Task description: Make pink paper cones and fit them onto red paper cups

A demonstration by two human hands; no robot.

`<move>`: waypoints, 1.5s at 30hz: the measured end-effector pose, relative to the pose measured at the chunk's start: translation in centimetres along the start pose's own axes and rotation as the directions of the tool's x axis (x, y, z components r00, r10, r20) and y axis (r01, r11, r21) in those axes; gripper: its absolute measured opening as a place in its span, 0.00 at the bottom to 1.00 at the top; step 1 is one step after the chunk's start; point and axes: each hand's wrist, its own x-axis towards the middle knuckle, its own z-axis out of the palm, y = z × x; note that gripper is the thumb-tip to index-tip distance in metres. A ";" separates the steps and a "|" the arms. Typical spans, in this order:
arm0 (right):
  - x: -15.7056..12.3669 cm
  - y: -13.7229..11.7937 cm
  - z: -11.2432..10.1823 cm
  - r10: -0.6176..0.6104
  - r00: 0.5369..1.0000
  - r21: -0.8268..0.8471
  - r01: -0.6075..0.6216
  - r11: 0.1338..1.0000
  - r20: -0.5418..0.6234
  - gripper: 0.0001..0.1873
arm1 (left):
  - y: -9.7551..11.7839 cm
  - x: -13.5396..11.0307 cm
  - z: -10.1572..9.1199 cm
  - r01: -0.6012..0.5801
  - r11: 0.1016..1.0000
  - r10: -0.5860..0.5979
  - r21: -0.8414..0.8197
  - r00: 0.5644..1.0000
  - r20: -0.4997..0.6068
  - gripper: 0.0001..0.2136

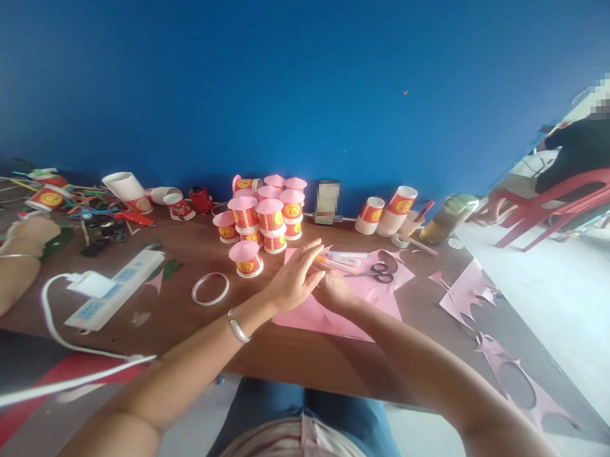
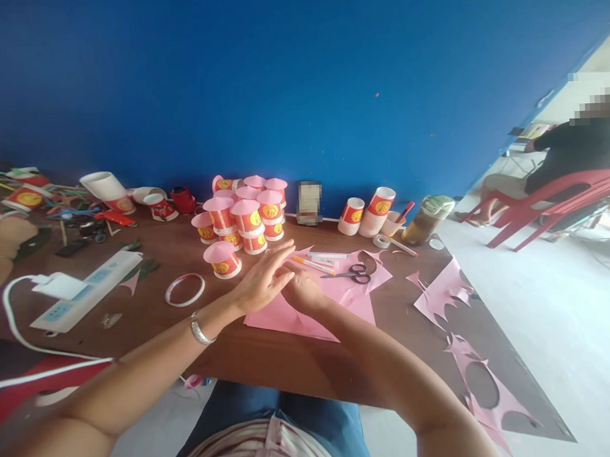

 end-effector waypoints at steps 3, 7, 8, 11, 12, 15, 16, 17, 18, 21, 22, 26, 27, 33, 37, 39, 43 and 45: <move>-1.5 2.1 -2.8 0.013 0.999 -0.124 -0.006 0.992 0.049 0.11 | -1.5 0.2 2.8 0.066 0.997 -0.060 -0.042 0.989 0.135 0.29; -3.9 4.6 -5.3 0.054 0.997 -0.324 -0.035 0.946 0.051 0.11 | -3.0 0.3 5.4 0.059 0.998 -0.053 -0.021 0.976 0.210 0.38; -4.4 5.0 -5.5 0.061 0.997 -0.372 -0.038 0.927 0.049 0.10 | -3.2 0.4 5.9 0.044 0.999 -0.041 -0.010 0.976 0.215 0.41; -5.6 5.6 -5.5 0.047 0.998 -0.456 -0.020 0.890 0.046 0.11 | -3.7 0.5 6.8 0.030 0.999 -0.034 0.024 0.972 0.231 0.42; -5.8 5.7 -5.5 0.034 0.998 -0.468 -0.010 0.884 0.043 0.11 | -3.9 0.6 7.1 0.035 0.999 -0.041 0.030 0.973 0.228 0.41; -5.0 6.4 -6.6 0.014 1.000 -0.494 -0.003 0.869 0.019 0.11 | -4.2 0.7 8.0 0.029 0.999 -0.034 0.033 0.983 0.181 0.38; -4.4 6.7 -7.3 0.021 1.000 -0.504 -0.017 0.863 0.001 0.12 | -4.3 0.6 8.3 0.010 0.999 -0.015 0.032 0.987 0.162 0.37; -3.5 7.2 -8.2 0.044 0.999 -0.518 -0.054 0.853 -0.032 0.13 | -4.4 0.6 8.7 -0.018 0.999 0.013 0.029 0.989 0.145 0.37; -2.4 7.7 -9.2 0.084 0.993 -0.530 -0.112 0.841 -0.077 0.15 | -4.4 0.5 9.0 -0.052 0.998 0.049 0.025 0.990 0.129 0.38; 1.8 9.6 -12.5 0.222 0.961 -0.531 -0.275 0.802 -0.163 0.18 | -4.2 0.2 9.7 -0.173 0.985 0.172 -0.001 0.982 0.082 0.41; 3.2 10.2 -13.5 0.258 0.949 -0.525 -0.315 0.791 -0.182 0.19 | -4.0 0.2 9.8 -0.206 0.978 0.206 -0.009 0.977 0.062 0.42; 7.0 11.5 -14.9 0.348 0.904 -0.491 -0.428 0.759 -0.250 0.22 | -3.0 0.1 9.2 -0.229 0.972 0.232 -0.050 0.971 0.057 0.33; 7.1 11.3 -14.3 0.328 0.915 -0.483 -0.403 0.778 -0.235 0.21 | -2.7 0.0 8.9 -0.220 0.974 0.223 -0.058 0.972 0.067 0.30; 1.8 7.0 -6.6 0.065 0.997 -0.453 -0.036 0.891 0.050 0.18 | -1.8 -0.3 8.0 -0.071 0.997 0.072 -0.012 0.977 0.201 0.09; -1.9 6.4 -4.1 -0.021 0.987 -0.456 0.091 0.885 0.158 0.19 | -1.5 0.0 7.5 -0.078 0.997 0.073 0.002 0.945 0.318 0.07; -2.6 7.0 -4.2 0.006 0.989 -0.468 0.063 0.881 0.146 0.18 | -1.2 0.0 7.1 -0.110 0.992 0.086 0.054 0.936 0.343 0.05; -3.3 8.5 -5.3 0.088 0.991 -0.505 -0.026 0.863 0.100 0.18 | -0.6 -1.1 5.8 -0.207 0.967 0.124 0.150 0.893 0.432 0.06; -3.6 8.9 -5.7 0.109 0.990 -0.513 -0.050 0.857 0.086 0.19 | -0.3 -2.1 4.9 -0.258 0.951 0.155 0.172 0.875 0.458 0.08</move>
